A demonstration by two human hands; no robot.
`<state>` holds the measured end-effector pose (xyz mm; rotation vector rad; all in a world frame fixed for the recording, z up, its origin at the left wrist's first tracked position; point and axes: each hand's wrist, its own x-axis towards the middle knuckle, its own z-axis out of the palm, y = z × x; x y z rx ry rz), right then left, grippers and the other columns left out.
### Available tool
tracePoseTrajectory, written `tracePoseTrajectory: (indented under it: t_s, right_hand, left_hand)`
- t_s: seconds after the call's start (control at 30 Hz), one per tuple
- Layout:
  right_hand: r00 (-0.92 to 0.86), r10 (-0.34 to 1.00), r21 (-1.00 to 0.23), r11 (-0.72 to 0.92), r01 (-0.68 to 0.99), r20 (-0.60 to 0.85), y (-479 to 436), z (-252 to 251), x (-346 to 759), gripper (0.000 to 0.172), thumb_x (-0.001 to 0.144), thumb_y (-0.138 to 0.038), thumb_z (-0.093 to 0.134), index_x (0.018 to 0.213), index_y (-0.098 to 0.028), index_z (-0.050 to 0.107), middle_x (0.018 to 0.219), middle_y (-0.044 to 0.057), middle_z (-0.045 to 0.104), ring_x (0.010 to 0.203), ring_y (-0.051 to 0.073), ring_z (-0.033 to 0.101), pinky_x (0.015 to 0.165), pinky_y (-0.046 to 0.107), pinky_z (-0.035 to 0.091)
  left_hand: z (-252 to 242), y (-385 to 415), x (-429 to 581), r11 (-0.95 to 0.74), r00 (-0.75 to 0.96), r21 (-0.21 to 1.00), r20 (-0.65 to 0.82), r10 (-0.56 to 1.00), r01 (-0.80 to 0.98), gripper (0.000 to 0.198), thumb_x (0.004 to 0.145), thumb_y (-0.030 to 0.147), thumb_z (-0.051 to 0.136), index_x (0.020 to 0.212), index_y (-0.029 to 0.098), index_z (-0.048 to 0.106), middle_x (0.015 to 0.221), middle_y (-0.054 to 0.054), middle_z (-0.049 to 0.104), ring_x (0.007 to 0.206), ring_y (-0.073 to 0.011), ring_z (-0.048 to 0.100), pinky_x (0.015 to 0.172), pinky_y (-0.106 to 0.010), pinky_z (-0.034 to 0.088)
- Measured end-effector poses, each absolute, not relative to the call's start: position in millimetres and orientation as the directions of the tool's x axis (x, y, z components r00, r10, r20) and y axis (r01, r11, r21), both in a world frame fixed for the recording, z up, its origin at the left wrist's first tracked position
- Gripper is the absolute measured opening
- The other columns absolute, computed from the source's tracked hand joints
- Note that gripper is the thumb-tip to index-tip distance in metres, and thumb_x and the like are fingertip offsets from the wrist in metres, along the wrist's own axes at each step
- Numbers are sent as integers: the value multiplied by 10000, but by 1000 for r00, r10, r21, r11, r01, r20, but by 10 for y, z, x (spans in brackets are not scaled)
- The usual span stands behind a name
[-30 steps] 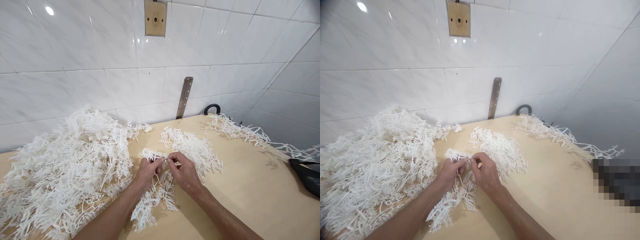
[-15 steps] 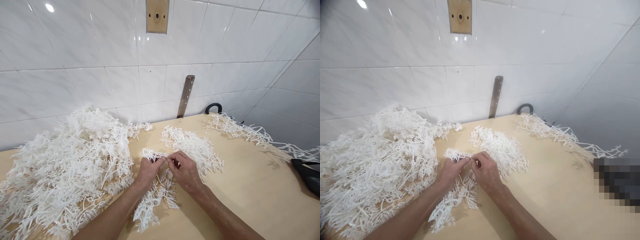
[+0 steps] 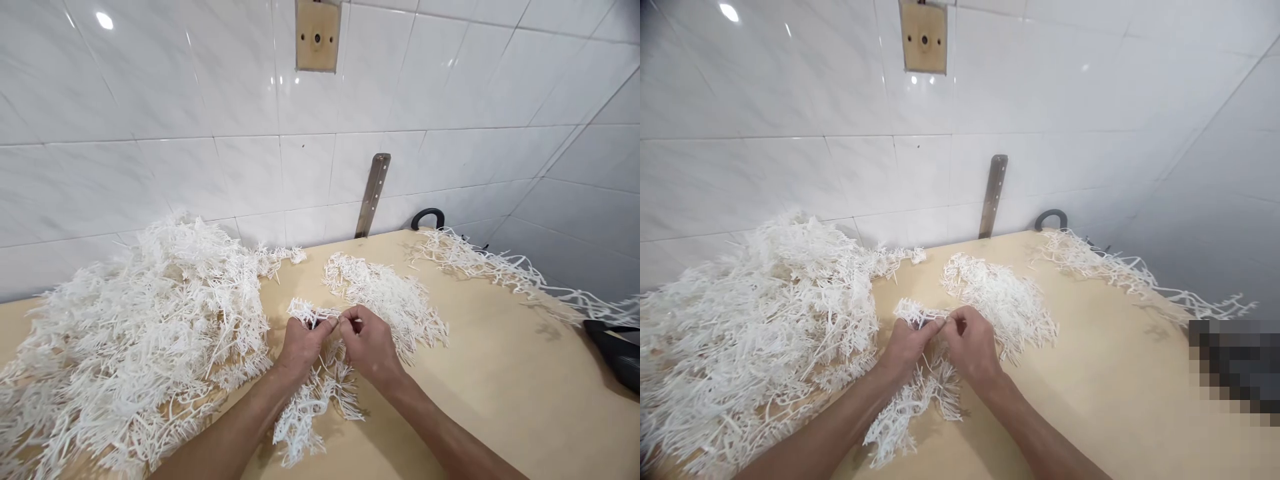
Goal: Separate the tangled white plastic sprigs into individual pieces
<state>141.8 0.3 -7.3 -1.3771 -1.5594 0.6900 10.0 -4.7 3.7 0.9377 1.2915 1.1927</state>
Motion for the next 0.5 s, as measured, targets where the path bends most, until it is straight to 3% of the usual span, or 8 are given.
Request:
tracePoseTrajectory:
  t_s: [0.1, 0.17, 0.27, 0.33, 0.5]
  right_hand:
    - [-12, 794, -625, 488, 610, 608, 23, -61, 1404, 136, 817, -227, 504, 684, -204, 528, 684, 21, 549, 550, 128, 505, 519, 247, 437]
    - [-21, 798, -618, 483, 621, 603, 44, -65, 1409, 146, 824, -233, 512, 682, -205, 529, 681, 21, 552, 563, 134, 517, 525, 250, 440]
    - [19, 946, -806, 266, 528, 324, 58, -87, 1436, 143, 841, -263, 505, 723, -205, 561, 543, -22, 524, 463, 140, 511, 447, 245, 411]
    - [5, 968, -842, 215, 495, 250, 57, -97, 1453, 155, 855, -270, 485, 742, -205, 570, 503, -39, 507, 414, 134, 487, 420, 242, 391]
    - [-111, 785, -578, 535, 617, 609, 120, -51, 1530, 155, 836, -240, 503, 706, -199, 577, 724, 42, 607, 590, 142, 544, 559, 256, 447]
  left_hand:
    - [15, -24, 104, 147, -102, 972, -168, 981, -184, 332, 608, 373, 832, 786, 104, 752, 726, -75, 708, 671, -195, 624, 632, -284, 480]
    - [5, -13, 106, 144, -108, 966, -170, 980, -213, 356, 600, 385, 837, 805, 106, 755, 771, -86, 721, 721, -213, 642, 664, -293, 488]
    - [-5, -11, 108, 158, -109, 968, -181, 977, -193, 362, 606, 401, 831, 798, 107, 747, 751, -80, 716, 704, -212, 636, 660, -299, 481]
    - [-3, -15, 109, 172, -103, 970, -191, 976, -169, 344, 606, 402, 829, 749, 105, 728, 693, -68, 693, 670, -208, 621, 633, -297, 467]
    - [48, -39, 98, 157, -129, 964, -187, 974, -213, 305, 581, 375, 841, 684, 128, 694, 650, -36, 654, 625, -166, 569, 597, -266, 424]
